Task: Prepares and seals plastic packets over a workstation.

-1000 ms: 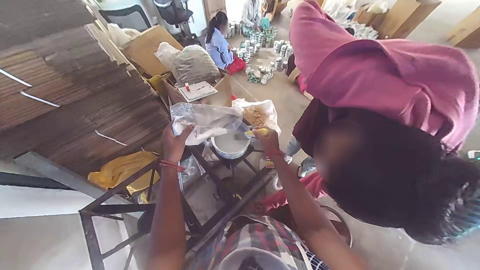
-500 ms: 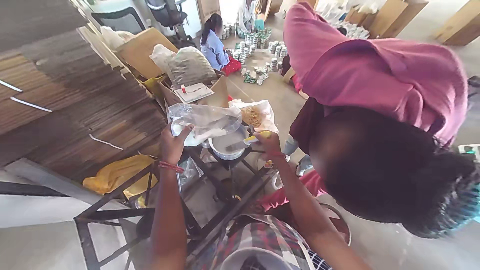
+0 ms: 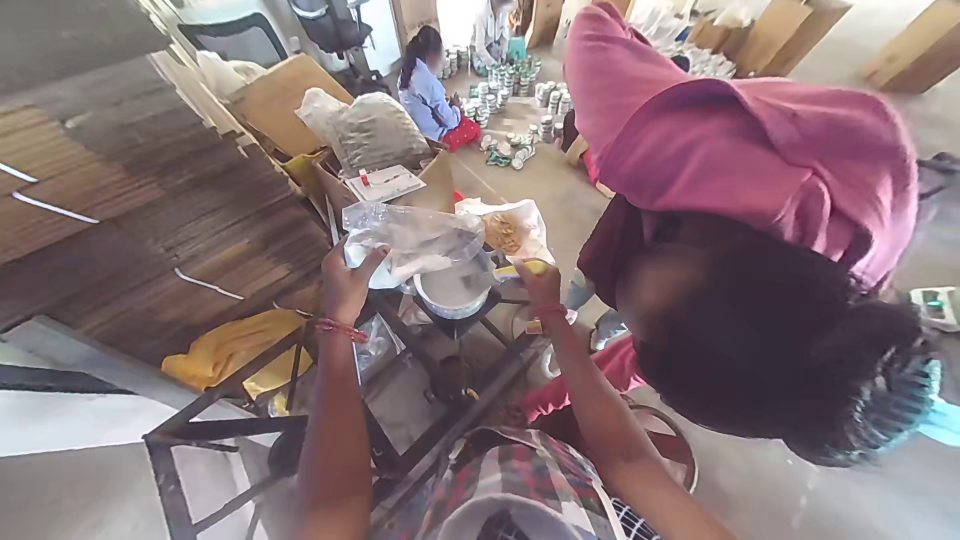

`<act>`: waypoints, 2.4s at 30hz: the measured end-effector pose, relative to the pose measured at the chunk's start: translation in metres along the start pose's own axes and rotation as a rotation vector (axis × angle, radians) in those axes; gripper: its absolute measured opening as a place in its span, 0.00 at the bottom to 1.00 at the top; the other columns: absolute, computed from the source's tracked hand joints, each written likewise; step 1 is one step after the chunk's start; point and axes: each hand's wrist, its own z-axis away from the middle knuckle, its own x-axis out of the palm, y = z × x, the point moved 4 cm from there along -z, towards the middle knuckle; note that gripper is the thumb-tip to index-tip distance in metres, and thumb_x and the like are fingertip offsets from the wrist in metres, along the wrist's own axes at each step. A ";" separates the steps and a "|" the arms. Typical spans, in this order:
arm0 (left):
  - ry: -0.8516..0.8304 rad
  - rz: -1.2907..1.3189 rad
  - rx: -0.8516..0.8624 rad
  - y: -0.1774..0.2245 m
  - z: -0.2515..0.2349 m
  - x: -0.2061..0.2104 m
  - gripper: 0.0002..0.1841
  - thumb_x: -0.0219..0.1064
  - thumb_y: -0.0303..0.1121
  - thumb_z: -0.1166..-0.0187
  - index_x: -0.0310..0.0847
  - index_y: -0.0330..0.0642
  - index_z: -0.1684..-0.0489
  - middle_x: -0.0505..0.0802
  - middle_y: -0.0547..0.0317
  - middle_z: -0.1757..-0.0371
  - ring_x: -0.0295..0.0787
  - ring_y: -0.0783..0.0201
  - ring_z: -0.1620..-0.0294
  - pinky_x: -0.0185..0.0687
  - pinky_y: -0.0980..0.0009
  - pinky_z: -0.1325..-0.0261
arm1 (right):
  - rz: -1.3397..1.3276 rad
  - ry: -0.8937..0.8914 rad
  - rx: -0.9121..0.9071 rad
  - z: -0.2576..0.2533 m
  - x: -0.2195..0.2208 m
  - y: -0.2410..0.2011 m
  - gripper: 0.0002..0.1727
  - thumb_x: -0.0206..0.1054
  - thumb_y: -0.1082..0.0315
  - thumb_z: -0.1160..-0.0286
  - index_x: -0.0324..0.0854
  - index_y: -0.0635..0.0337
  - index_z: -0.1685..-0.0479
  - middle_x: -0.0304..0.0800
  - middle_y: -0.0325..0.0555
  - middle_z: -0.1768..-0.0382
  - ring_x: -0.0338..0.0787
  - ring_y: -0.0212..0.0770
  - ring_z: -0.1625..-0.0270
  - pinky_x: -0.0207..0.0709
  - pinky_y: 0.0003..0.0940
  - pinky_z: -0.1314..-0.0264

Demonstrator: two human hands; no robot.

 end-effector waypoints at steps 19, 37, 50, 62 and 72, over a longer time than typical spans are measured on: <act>0.017 -0.058 0.015 -0.001 0.003 -0.001 0.27 0.77 0.44 0.24 0.81 0.35 0.33 0.92 0.43 0.42 0.91 0.56 0.41 0.81 0.50 0.30 | 0.012 -0.001 -0.014 -0.007 0.010 -0.008 0.11 0.71 0.63 0.20 0.90 0.62 0.51 0.95 0.50 0.64 0.93 0.41 0.65 0.89 0.45 0.55; -0.050 -0.153 -0.003 0.002 0.001 0.009 0.29 0.76 0.49 0.24 0.82 0.36 0.32 0.93 0.40 0.43 0.91 0.49 0.41 0.80 0.41 0.33 | 0.060 -0.063 -0.017 -0.010 0.006 -0.012 0.12 0.72 0.61 0.20 0.90 0.61 0.51 0.94 0.49 0.63 0.93 0.40 0.64 0.88 0.45 0.53; -0.048 -0.181 -0.004 0.004 0.000 0.006 0.30 0.75 0.48 0.22 0.80 0.35 0.29 0.92 0.36 0.43 0.90 0.43 0.41 0.78 0.37 0.34 | 0.009 -0.072 0.044 -0.010 0.014 -0.008 0.14 0.72 0.61 0.19 0.89 0.62 0.47 0.95 0.53 0.60 0.95 0.44 0.62 0.90 0.47 0.51; -0.036 -0.172 0.002 0.002 0.000 0.006 0.32 0.75 0.49 0.23 0.79 0.34 0.28 0.91 0.35 0.40 0.89 0.42 0.39 0.78 0.39 0.32 | -0.015 -0.052 0.090 -0.009 0.014 -0.009 0.13 0.72 0.62 0.19 0.89 0.64 0.48 0.94 0.51 0.61 0.94 0.41 0.64 0.90 0.43 0.52; -0.051 -0.197 -0.012 0.005 -0.005 0.007 0.33 0.75 0.49 0.23 0.79 0.31 0.27 0.91 0.34 0.39 0.88 0.42 0.36 0.76 0.39 0.29 | -0.014 -0.073 0.100 0.002 0.002 -0.013 0.16 0.71 0.57 0.18 0.87 0.61 0.45 0.93 0.50 0.61 0.91 0.40 0.66 0.89 0.42 0.57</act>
